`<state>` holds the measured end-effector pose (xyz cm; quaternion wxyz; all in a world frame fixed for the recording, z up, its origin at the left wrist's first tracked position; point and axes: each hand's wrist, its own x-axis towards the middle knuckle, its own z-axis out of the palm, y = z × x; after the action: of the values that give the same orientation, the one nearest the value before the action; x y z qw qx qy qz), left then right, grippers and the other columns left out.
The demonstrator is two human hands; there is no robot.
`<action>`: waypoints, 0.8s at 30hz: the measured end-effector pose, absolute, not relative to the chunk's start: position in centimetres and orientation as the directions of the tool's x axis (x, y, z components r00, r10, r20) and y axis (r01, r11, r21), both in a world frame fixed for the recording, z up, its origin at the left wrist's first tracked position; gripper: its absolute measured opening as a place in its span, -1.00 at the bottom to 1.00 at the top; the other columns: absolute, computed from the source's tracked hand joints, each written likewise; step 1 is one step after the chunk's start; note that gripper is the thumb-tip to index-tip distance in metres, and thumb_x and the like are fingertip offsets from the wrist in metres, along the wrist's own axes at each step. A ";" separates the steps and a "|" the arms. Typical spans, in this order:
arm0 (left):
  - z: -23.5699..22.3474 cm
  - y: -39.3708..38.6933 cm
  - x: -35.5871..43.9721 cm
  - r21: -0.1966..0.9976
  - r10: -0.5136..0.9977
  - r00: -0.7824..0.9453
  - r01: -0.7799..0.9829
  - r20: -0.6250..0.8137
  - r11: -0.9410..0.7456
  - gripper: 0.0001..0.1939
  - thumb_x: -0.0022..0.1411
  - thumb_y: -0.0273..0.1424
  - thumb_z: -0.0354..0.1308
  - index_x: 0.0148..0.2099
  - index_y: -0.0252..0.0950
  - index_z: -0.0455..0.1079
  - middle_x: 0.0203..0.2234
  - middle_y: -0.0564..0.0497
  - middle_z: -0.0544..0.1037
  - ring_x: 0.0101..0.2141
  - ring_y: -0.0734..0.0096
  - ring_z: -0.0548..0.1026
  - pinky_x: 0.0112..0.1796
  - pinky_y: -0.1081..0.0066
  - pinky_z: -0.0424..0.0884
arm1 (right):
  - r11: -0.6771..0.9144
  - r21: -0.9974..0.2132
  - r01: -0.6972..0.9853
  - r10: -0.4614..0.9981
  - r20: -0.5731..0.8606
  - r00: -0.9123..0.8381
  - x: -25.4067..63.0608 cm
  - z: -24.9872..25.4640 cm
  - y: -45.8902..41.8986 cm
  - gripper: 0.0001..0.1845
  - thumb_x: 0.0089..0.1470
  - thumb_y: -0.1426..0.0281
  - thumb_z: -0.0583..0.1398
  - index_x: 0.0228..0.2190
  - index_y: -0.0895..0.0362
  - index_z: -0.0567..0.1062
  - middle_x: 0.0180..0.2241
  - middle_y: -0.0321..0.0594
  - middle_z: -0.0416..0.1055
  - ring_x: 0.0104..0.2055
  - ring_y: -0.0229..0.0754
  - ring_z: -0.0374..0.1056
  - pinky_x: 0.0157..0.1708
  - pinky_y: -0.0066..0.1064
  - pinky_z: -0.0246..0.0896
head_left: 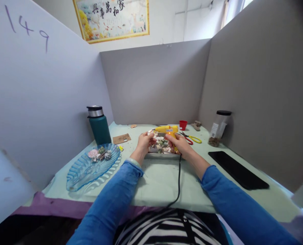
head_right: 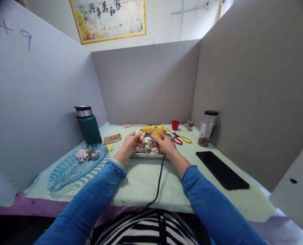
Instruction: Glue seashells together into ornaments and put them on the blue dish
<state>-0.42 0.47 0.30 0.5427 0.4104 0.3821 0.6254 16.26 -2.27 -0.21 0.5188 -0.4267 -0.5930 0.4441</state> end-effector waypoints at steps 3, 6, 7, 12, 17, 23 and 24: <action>0.2 0.6 -0.5 0.915 0.992 -0.079 -0.383 0.100 -0.123 -0.86 0.01 -0.54 0.23 -0.38 -0.36 0.31 -0.61 0.08 0.43 -0.64 0.58 0.39 -0.51 0.51 0.37 | 0.251 -0.968 0.024 0.963 0.247 -0.105 16.3 -0.3 -2.1 -0.59 -0.03 0.03 0.23 -0.47 0.14 0.36 -0.70 -0.40 0.24 -0.74 -0.38 0.11 -0.79 -0.54 -0.05; 0.3 0.5 -0.5 0.910 0.992 -0.074 -0.395 0.102 -0.123 -0.85 0.01 -0.53 0.25 -0.37 -0.35 0.30 -0.58 0.08 0.44 -0.64 0.60 0.38 -0.51 0.50 0.36 | 0.216 -0.976 0.019 0.971 0.212 -0.106 16.4 -0.2 -2.2 -0.58 -0.03 0.02 0.23 -0.43 0.14 0.37 -0.69 -0.40 0.24 -0.75 -0.38 0.10 -0.82 -0.55 -0.13; 0.3 0.5 -0.5 0.908 0.992 -0.072 -0.400 0.105 -0.125 -0.85 0.02 -0.53 0.25 -0.36 -0.35 0.31 -0.58 0.08 0.44 -0.65 0.60 0.37 -0.51 0.50 0.36 | 0.205 -0.979 0.012 0.973 0.203 -0.108 16.4 -0.2 -2.2 -0.58 -0.04 0.03 0.23 -0.41 0.14 0.38 -0.69 -0.41 0.24 -0.75 -0.38 0.10 -0.83 -0.56 -0.14; 0.3 0.6 -0.6 0.892 0.991 -0.076 -0.432 0.109 -0.132 -0.86 0.02 -0.53 0.24 -0.36 -0.36 0.32 -0.56 0.07 0.44 -0.64 0.61 0.37 -0.50 0.50 0.35 | 0.172 -0.985 -0.025 0.978 0.174 -0.112 16.4 0.2 -2.5 -0.58 -0.06 0.04 0.25 -0.40 0.14 0.37 -0.69 -0.42 0.23 -0.75 -0.39 0.11 -0.83 -0.56 -0.15; 0.2 0.9 -0.8 0.878 0.989 -0.104 -0.457 0.103 -0.140 -0.82 -0.01 -0.50 0.26 -0.39 -0.34 0.28 -0.60 0.11 0.42 -0.64 0.60 0.38 -0.49 0.51 0.35 | 0.170 -0.984 -0.058 0.976 0.176 -0.127 16.4 0.3 -2.7 -0.60 -0.07 0.05 0.26 -0.44 0.14 0.35 -0.70 -0.43 0.23 -0.75 -0.40 0.08 -0.81 -0.56 -0.11; 0.3 0.8 -0.8 0.866 0.986 -0.123 -0.475 0.111 -0.157 -0.81 -0.02 -0.50 0.26 -0.36 -0.34 0.29 -0.61 0.12 0.42 -0.64 0.61 0.37 -0.50 0.52 0.36 | 0.179 -0.982 -0.064 0.973 0.186 -0.137 16.5 -0.1 -2.2 -0.60 -0.06 0.05 0.26 -0.44 0.13 0.34 -0.68 -0.43 0.24 -0.73 -0.40 0.09 -0.79 -0.56 -0.07; 0.3 0.7 -0.8 0.867 0.986 -0.120 -0.474 0.112 -0.156 -0.81 -0.02 -0.51 0.26 -0.37 -0.34 0.29 -0.61 0.12 0.42 -0.64 0.61 0.37 -0.51 0.52 0.36 | 0.189 -0.980 -0.067 0.972 0.196 -0.131 16.5 -0.2 -2.1 -0.59 -0.06 0.05 0.26 -0.44 0.13 0.34 -0.67 -0.42 0.25 -0.72 -0.40 0.10 -0.78 -0.56 -0.04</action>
<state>-0.84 0.73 0.35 0.5499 0.3709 0.3456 0.6638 16.48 -2.12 -0.19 0.5239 -0.4000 -0.5655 0.4957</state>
